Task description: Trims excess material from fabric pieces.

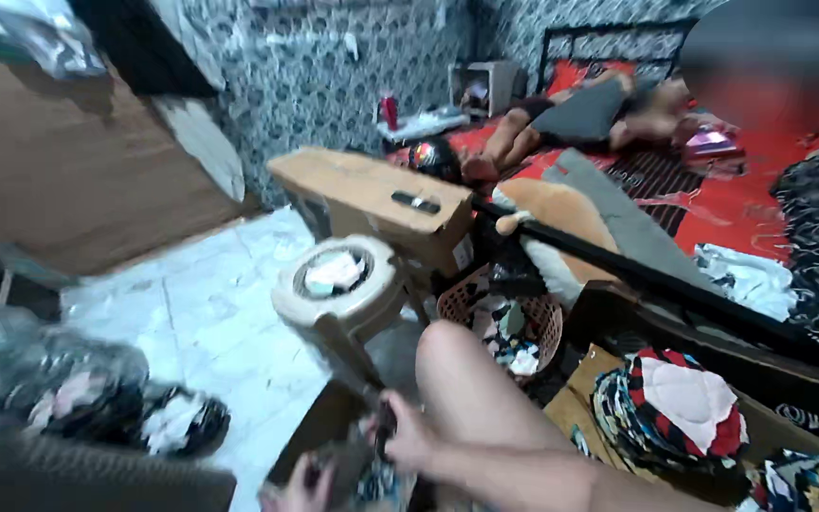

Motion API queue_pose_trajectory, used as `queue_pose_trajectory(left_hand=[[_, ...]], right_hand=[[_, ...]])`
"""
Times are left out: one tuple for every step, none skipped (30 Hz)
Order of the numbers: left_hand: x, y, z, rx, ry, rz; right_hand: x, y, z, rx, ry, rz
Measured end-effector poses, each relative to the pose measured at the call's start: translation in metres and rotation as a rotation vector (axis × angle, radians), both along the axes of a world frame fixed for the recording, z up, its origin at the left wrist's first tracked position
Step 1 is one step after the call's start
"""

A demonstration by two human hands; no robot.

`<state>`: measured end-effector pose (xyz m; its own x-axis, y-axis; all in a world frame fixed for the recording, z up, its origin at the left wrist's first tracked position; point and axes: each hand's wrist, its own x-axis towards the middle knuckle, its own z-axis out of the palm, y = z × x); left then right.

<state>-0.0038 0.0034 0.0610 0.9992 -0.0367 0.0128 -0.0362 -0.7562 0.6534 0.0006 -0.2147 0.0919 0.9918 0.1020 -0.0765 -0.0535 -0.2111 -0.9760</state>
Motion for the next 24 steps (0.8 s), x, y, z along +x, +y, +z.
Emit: queue_pose_trajectory(left_hand=[[0.0,0.004,0.007,-0.02,0.014,0.089],[-0.002,0.005,0.021,-0.075,0.065,0.168],[-0.004,0.002,0.036,-0.149,0.117,0.238],[-0.005,0.002,0.043,-0.237,0.162,0.302],[-0.004,0.005,0.044,-0.329,0.199,0.354],[-0.003,0.011,0.038,-0.402,0.208,0.387],[-0.003,0.019,0.032,-0.443,0.208,0.408],[0.0,0.024,0.029,-0.466,0.202,0.423],[0.003,0.027,0.026,-0.487,0.201,0.431],[0.005,0.028,0.026,-0.536,0.198,0.415],[0.005,0.026,0.026,-0.584,0.173,0.395],[0.007,0.024,0.028,-0.641,0.15,0.372],[0.007,0.022,0.029,-0.71,0.146,0.344],[0.007,0.02,0.031,-0.77,0.152,0.32],[0.008,0.019,0.032,-0.818,0.162,0.307],[0.009,0.018,0.032,-0.86,0.178,0.3],[0.01,0.018,0.032,-0.898,0.197,0.29],[0.011,0.017,0.031,-0.932,0.218,0.278],[0.012,0.018,0.029,-0.961,0.241,0.25],[0.012,0.018,0.029,-0.979,0.27,0.205],[0.011,0.018,0.03,-0.98,0.307,0.15],[0.007,0.016,0.034,-0.973,0.356,0.1],[0.004,0.015,0.039,-0.975,0.41,0.055],[0.0,0.013,0.042,-1.001,0.46,0.024]], right_hand=[[0.001,-0.003,0.009,0.013,0.002,-0.039],[0.002,-0.006,0.016,0.021,0.008,-0.063],[0.006,-0.01,0.019,0.034,0.005,-0.087],[0.008,-0.013,0.015,0.054,0.005,-0.1],[0.009,-0.015,0.009,0.068,0.006,-0.093],[0.009,-0.017,0.002,0.091,-0.006,-0.076],[0.01,-0.018,-0.002,0.118,-0.018,-0.072],[0.011,-0.018,-0.003,0.141,-0.019,-0.073],[0.012,-0.018,-0.002,0.145,-0.006,-0.074],[0.013,-0.018,-0.001,0.134,0.004,-0.068],[0.013,-0.018,0.0,0.12,0.003,-0.054],[0.015,-0.018,0.0,0.111,-0.008,-0.038],[0.016,-0.017,0.0,0.113,-0.016,-0.013],[0.017,-0.017,0.0,0.12,-0.021,0.016],[0.017,-0.016,-0.001,0.134,-0.02,0.05],[0.017,-0.015,0.0,0.144,-0.009,0.087],[0.017,-0.014,0.0,0.136,0.0,0.118],[0.016,-0.013,0.0,0.118,0.005,0.141],[0.016,-0.013,0.0,0.097,0.003,0.151],[0.015,-0.012,0.0,0.081,-0.005,0.139],[0.015,-0.011,-0.001,0.072,-0.028,0.109],[0.016,-0.01,-0.004,0.065,-0.066,0.076],[0.017,-0.009,-0.004,0.061,-0.102,0.053],[0.017,-0.009,-0.001,0.055,-0.134,0.047]])
